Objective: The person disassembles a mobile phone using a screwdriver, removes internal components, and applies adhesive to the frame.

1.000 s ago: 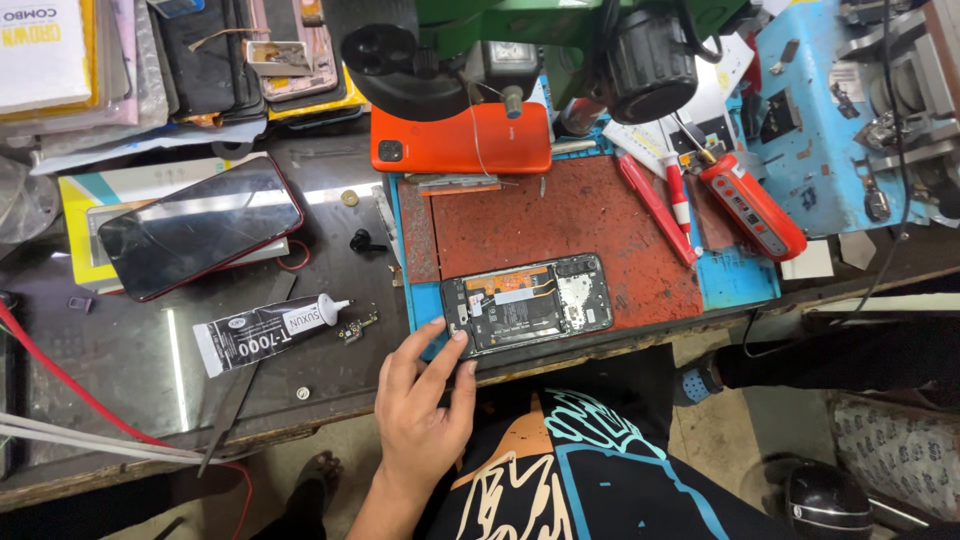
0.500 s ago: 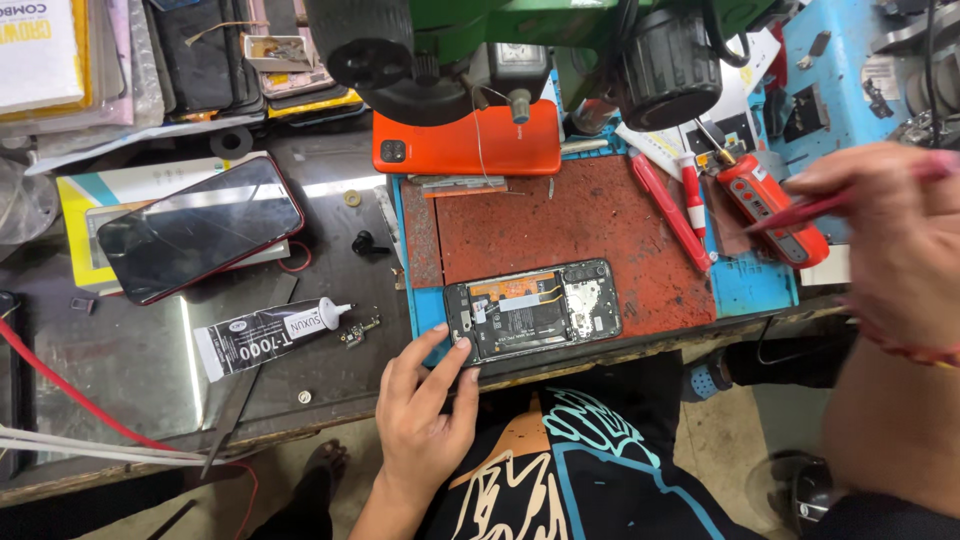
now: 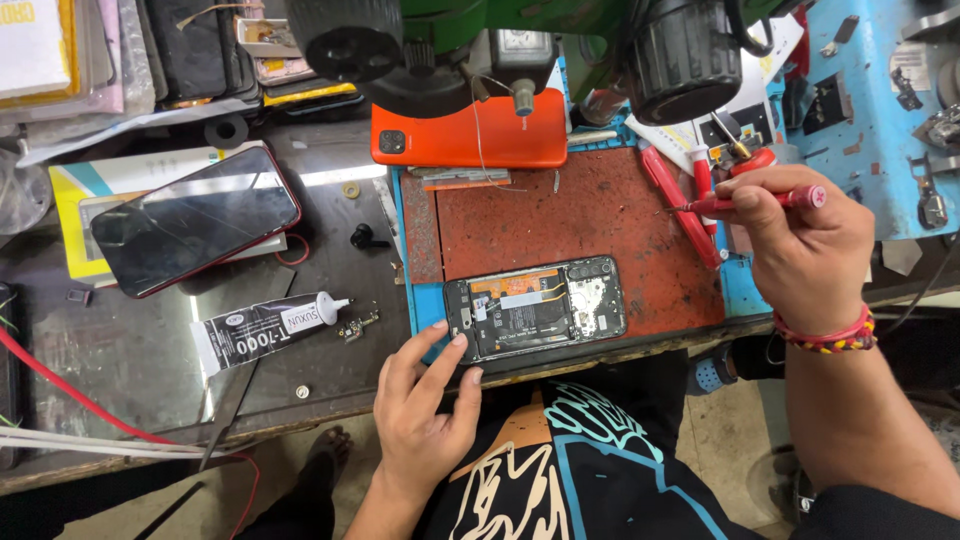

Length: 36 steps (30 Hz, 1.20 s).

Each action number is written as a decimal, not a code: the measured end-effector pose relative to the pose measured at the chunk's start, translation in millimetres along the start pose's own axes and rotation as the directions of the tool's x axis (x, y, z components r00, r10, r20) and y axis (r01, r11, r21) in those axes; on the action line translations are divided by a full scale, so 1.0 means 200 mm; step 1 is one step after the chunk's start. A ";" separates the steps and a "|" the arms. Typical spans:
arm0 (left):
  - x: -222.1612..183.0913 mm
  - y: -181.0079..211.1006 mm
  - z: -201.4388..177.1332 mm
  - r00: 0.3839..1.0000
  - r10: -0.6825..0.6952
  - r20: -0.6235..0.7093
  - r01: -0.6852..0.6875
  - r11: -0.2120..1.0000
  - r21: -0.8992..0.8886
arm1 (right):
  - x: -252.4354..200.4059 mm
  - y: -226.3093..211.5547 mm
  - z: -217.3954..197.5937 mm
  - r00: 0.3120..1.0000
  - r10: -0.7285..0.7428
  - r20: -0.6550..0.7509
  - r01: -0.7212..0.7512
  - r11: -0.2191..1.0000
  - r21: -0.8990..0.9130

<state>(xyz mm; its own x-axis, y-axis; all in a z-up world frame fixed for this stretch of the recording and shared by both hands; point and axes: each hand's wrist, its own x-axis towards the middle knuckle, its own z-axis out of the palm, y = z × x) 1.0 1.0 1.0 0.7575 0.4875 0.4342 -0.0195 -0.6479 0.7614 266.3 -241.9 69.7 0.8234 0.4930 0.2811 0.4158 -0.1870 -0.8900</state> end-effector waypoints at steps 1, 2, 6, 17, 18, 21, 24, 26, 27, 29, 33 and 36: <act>0.00 0.00 0.00 1.000 -0.003 0.000 0.003 1.000 0.002 | 0.00 0.00 0.01 1.000 0.016 -0.003 -0.016 1.000 0.003; 0.00 0.00 0.00 1.000 -0.009 0.004 0.009 1.000 -0.002 | 0.00 -0.01 0.01 1.000 -0.006 0.002 0.006 1.000 -0.001; 0.01 0.01 -0.02 1.000 -0.029 -0.003 0.029 0.998 -0.051 | 0.00 -0.06 0.02 0.996 0.064 -0.062 -0.068 0.995 -0.066; -0.01 0.00 -0.05 0.974 -0.219 0.059 0.224 0.884 -0.410 | -0.30 -0.22 0.35 0.945 -0.026 0.327 -0.105 0.921 0.376; -0.01 0.00 -0.06 0.974 -0.207 0.091 0.225 0.873 -0.432 | -0.32 -0.22 0.39 0.935 -0.035 0.353 -0.112 0.915 0.387; -0.01 0.00 -0.10 0.981 -0.158 0.113 0.189 0.912 -0.365 | -0.33 -0.22 0.47 0.915 -0.039 0.402 -0.137 0.907 0.399; 0.00 -0.01 -0.11 0.985 -0.130 0.116 0.166 0.905 -0.391 | -0.33 -0.23 0.51 0.905 -0.046 0.423 -0.125 0.921 0.368; 0.00 -0.01 -0.11 0.983 -0.140 0.115 0.174 0.906 -0.385 | -0.33 -0.24 0.52 0.899 -0.053 0.434 -0.126 0.919 0.373; -0.01 -0.01 -0.11 0.982 -0.144 0.119 0.179 0.907 -0.380 | -0.33 -0.25 0.53 0.897 -0.060 0.438 -0.124 0.917 0.379; -0.01 -0.02 -0.10 0.984 -0.140 0.109 0.171 0.911 -0.376 | -0.33 -0.25 0.53 0.892 -0.046 0.451 -0.128 0.929 0.348; -0.02 -0.03 -0.11 0.989 -0.108 0.103 0.139 0.912 -0.386 | -0.33 -0.26 0.53 0.886 -0.038 0.462 -0.116 0.947 0.300; -0.01 -0.03 -0.11 0.990 -0.100 0.104 0.133 0.914 -0.383 | -0.32 -0.26 0.53 0.883 -0.040 0.467 -0.120 0.944 0.307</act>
<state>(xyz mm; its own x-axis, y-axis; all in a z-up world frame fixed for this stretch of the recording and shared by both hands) -15.4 17.1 5.1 0.8194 0.4864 0.3033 -0.1671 -0.3034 0.9381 149.8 -173.4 60.0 0.5306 0.8397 0.1159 0.1755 0.0249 -0.9842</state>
